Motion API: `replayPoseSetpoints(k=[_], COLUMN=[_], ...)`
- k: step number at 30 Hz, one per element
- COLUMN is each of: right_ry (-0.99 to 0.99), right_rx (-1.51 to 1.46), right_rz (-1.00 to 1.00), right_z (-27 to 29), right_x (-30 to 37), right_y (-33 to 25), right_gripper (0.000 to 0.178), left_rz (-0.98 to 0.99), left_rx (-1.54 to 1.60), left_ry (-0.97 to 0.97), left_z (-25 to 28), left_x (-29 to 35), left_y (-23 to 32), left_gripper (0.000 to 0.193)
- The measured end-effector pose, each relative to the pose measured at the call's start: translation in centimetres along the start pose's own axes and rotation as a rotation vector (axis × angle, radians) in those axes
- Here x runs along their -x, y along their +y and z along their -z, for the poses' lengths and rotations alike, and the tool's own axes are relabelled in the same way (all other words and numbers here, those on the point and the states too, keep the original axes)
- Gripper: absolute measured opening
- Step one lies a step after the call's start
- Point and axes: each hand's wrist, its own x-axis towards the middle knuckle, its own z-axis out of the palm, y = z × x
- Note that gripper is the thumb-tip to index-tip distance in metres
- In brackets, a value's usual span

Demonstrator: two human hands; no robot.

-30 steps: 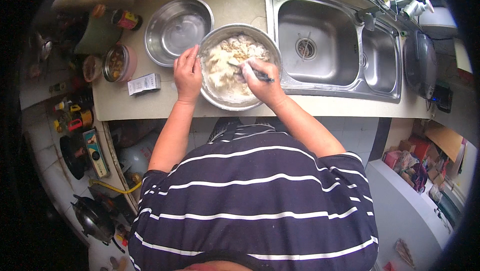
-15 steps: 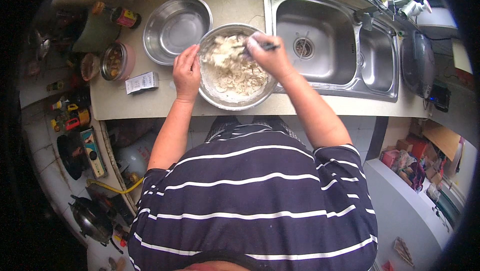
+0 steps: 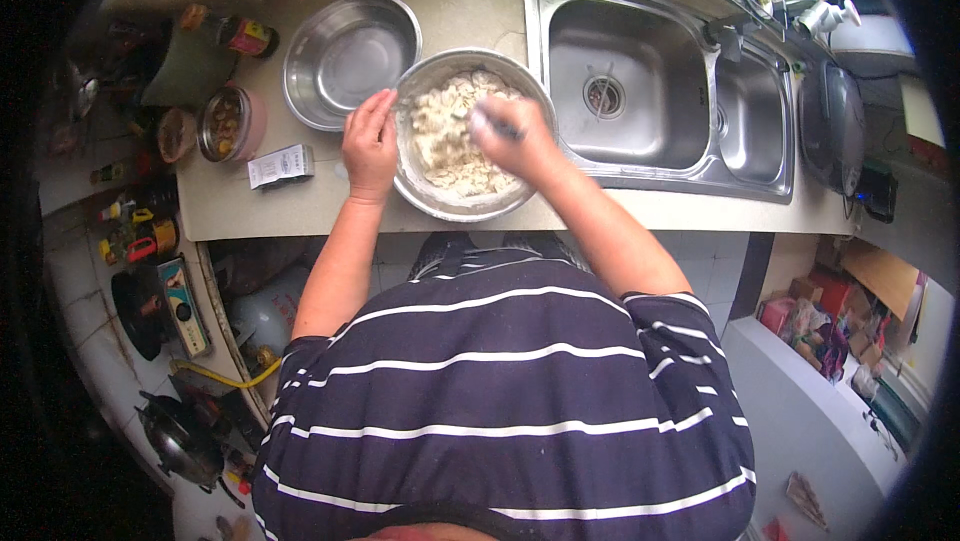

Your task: The person fills a small bowl with water from the sink and pours it into a larger bowl containing flour. They then use chopsticks to mix the ingredients, followed by kneading the dough with their hands to form a cohesive mass.

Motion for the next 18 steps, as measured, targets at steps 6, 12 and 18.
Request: replayPoseSetpoints(k=[6,12,18], right_ry=[-0.184,0.042,-0.25], right_rx=[-0.253,-0.274,-0.353], right_rz=[-0.231,-0.195,-0.49], right_z=[4.6,2.4,3.4], right_x=[4.4,-0.6,2.2], right_y=[-1.6,-1.8,-1.6], right_gripper=[0.019,0.014,0.02], left_rz=[-0.006,0.005,0.014], left_rx=[0.014,0.015,0.051], left_ry=[0.007,0.002,0.035], left_z=[-0.1,0.0,-0.2], left_x=[0.1,0.4,0.1], left_y=[-0.1,-0.1,0.1], left_gripper=[0.033,0.033,0.027])
